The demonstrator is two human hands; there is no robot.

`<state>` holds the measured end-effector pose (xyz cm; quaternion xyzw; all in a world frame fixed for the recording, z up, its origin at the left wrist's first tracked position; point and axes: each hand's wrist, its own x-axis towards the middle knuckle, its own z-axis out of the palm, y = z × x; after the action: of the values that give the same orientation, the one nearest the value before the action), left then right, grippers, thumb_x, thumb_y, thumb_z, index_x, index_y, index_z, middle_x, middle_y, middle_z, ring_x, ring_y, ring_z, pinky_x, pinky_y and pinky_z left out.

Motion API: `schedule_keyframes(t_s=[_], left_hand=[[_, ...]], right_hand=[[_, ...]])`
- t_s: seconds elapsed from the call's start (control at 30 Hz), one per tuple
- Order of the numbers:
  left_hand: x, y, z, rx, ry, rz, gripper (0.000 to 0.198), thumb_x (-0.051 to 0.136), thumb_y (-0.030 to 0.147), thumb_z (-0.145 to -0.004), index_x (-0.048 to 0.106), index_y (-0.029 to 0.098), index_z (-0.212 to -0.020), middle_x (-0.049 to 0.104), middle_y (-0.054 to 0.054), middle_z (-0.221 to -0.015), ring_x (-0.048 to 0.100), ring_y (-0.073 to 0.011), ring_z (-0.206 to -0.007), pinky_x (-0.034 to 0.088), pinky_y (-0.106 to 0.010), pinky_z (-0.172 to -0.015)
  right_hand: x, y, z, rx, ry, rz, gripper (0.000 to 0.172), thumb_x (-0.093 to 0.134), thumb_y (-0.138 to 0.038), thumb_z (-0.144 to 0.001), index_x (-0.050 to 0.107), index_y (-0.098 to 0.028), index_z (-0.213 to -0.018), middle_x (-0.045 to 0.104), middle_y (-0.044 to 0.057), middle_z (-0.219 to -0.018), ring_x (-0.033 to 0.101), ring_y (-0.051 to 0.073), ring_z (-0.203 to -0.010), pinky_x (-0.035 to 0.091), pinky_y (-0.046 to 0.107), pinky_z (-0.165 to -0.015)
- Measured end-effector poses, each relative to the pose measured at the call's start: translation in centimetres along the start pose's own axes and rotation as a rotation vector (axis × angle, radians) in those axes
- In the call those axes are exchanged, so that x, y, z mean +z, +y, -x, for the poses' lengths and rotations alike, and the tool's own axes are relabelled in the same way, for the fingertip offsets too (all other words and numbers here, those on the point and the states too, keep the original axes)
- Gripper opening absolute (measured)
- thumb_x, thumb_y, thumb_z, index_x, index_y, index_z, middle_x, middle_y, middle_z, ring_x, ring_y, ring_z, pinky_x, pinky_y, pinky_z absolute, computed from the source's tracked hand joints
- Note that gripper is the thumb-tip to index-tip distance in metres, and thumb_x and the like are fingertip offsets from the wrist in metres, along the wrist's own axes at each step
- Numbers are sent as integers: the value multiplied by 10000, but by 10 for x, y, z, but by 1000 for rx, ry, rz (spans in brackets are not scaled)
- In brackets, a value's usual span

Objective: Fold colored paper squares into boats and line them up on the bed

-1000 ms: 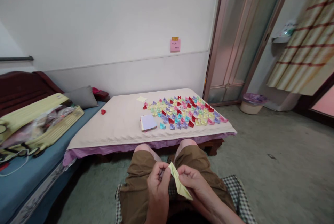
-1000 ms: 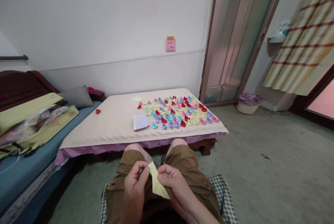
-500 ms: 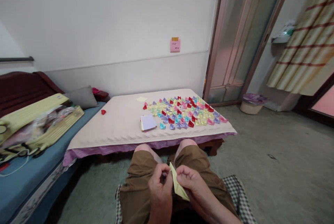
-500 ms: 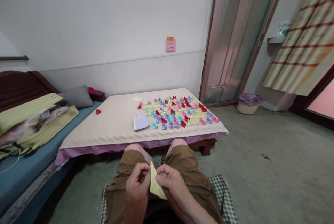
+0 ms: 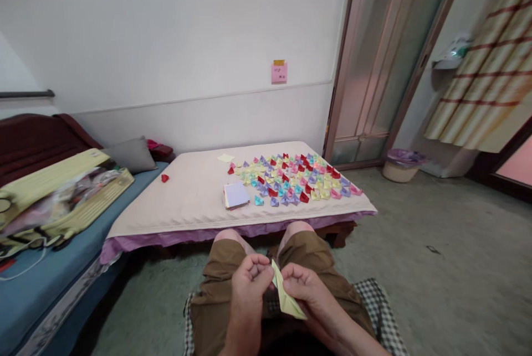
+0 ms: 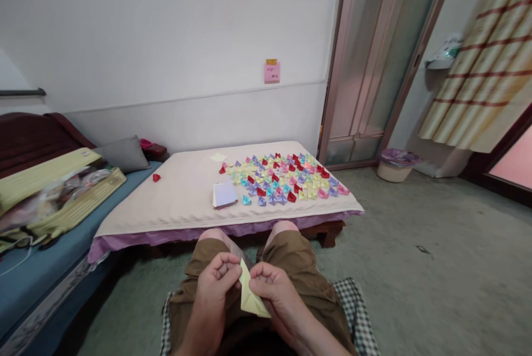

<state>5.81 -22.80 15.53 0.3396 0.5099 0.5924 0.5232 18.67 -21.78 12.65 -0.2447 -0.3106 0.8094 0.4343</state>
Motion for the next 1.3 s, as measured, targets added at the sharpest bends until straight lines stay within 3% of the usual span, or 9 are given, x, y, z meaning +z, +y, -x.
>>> schedule_keyframes(t_s=[0.17,0.47,0.63,0.8,0.9,0.97,1.17,1.3], left_hand=[[-3,5,2,-111,-92,-46,126,677,220,-625,582,139,-641,511,52,-423,397,-47,-400,254,-163,-439],[-12,-4,-9,-133,-191,-184,105,608,171,-588,508,169,-558,454,77,-371,310,-39,-335,166,-177,-385],[-13,-4,-6,-113,-239,-228,179,532,197,-704,520,158,-529,478,44,-399,323,-49,-352,185,-191,-392],[-11,-5,-6,-8,-281,-175,304,482,327,-832,557,146,-600,533,11,-503,442,-85,-466,301,-200,-470],[-12,-8,-9,-55,-295,-119,154,653,266,-700,581,145,-762,538,38,-561,446,-79,-503,319,-191,-507],[-15,-11,-11,-75,-311,-117,232,699,177,-607,578,143,-802,547,45,-583,438,-70,-501,312,-185,-511],[-20,-4,-12,60,-183,-182,162,673,162,-620,588,139,-756,512,55,-585,437,-70,-517,320,-182,-518],[-24,3,-11,131,-143,-249,117,649,204,-686,604,151,-779,532,44,-579,458,-92,-538,345,-193,-527]], right_hand=[[-6,-1,-2,4,26,74,278,827,-271,-572,623,-142,-710,630,-20,-561,508,86,-471,341,202,-496],[-13,-5,-2,12,41,207,311,833,-290,-551,627,-140,-729,535,-70,-500,382,41,-419,269,178,-449],[-15,-11,-1,44,19,272,293,820,-278,-554,626,-141,-726,527,-72,-498,356,36,-401,240,178,-426],[-18,-18,0,-7,33,357,279,796,-290,-573,618,-143,-729,524,-67,-512,359,43,-420,237,182,-437],[-16,-22,1,-86,26,510,208,755,-253,-615,627,-136,-730,501,-67,-519,355,49,-454,234,186,-457],[-12,-25,2,-120,23,602,158,720,-221,-642,632,-133,-740,494,-64,-536,353,53,-475,236,190,-469],[-3,-38,9,-150,48,737,106,683,-174,-631,622,-133,-708,503,-53,-554,408,80,-526,292,207,-511],[-8,-47,12,-184,81,743,132,673,-251,-681,620,-146,-741,528,-45,-567,427,85,-523,300,209,-504]])
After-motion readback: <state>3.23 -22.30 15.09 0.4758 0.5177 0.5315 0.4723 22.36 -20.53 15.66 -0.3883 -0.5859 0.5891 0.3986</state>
